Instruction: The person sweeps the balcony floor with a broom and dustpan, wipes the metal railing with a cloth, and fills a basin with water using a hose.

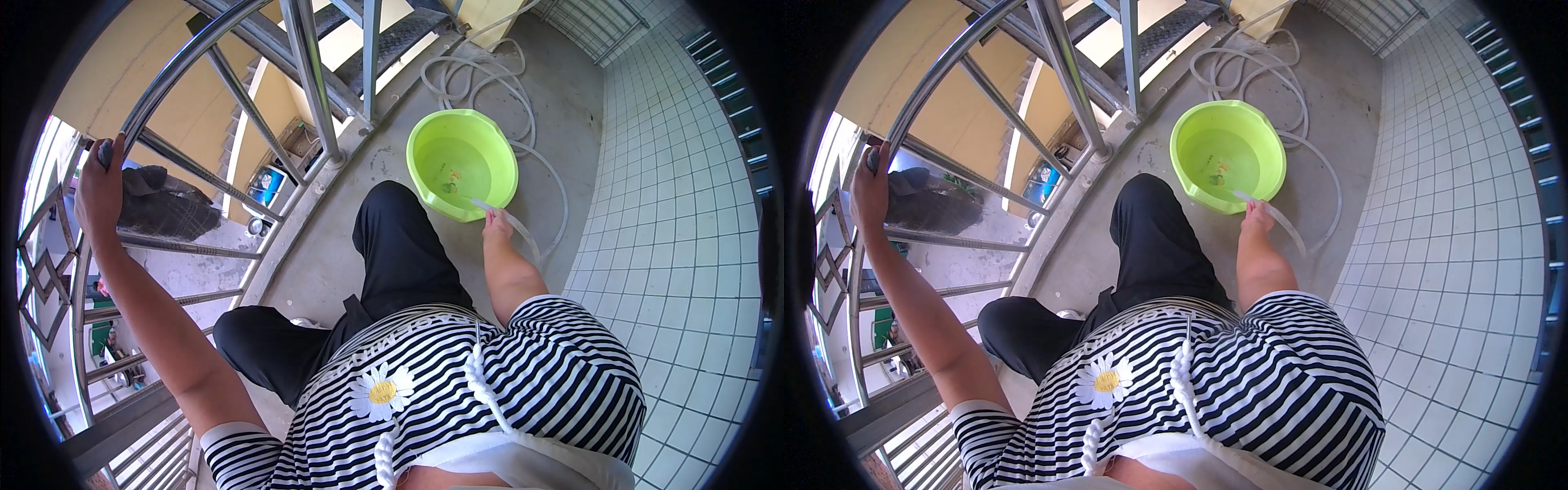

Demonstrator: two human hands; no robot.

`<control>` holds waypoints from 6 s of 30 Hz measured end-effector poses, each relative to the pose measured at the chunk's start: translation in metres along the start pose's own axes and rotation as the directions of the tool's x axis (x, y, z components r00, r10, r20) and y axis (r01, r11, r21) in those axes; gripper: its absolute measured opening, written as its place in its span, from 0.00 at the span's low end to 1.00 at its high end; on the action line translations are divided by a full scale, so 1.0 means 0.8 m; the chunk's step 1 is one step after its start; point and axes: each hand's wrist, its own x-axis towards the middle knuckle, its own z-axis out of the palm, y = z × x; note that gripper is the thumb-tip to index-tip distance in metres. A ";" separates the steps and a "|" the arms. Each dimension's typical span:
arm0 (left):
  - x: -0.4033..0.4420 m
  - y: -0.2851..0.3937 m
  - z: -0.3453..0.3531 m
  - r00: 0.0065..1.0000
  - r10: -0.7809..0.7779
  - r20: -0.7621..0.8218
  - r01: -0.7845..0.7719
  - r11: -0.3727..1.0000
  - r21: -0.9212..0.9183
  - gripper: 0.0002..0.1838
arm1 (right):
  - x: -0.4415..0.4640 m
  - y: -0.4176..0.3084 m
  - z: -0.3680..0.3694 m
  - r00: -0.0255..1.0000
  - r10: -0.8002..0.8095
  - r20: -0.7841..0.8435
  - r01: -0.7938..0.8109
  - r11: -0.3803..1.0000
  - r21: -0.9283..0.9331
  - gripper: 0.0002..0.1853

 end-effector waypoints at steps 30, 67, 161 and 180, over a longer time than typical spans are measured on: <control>-0.001 0.003 -0.002 1.000 0.020 0.001 -0.020 1.000 -0.018 0.25 | -0.003 -0.007 0.006 1.000 -0.003 -0.004 0.003 1.000 0.020 0.09; 0.000 -0.002 0.001 1.000 0.021 0.015 -0.019 0.997 -0.078 0.26 | -0.008 -0.008 0.007 1.000 0.013 0.000 -0.013 0.999 0.030 0.10; -0.027 0.007 -0.029 0.999 -0.045 -0.011 0.044 0.993 -0.114 0.14 | -0.065 -0.029 -0.018 0.483 0.310 0.819 0.875 -0.191 -0.444 0.16; -0.023 0.009 -0.019 0.995 -0.059 -0.076 0.049 0.991 -0.126 0.13 | 0.094 0.053 -0.006 0.004 0.392 0.920 0.878 -0.442 0.185 0.16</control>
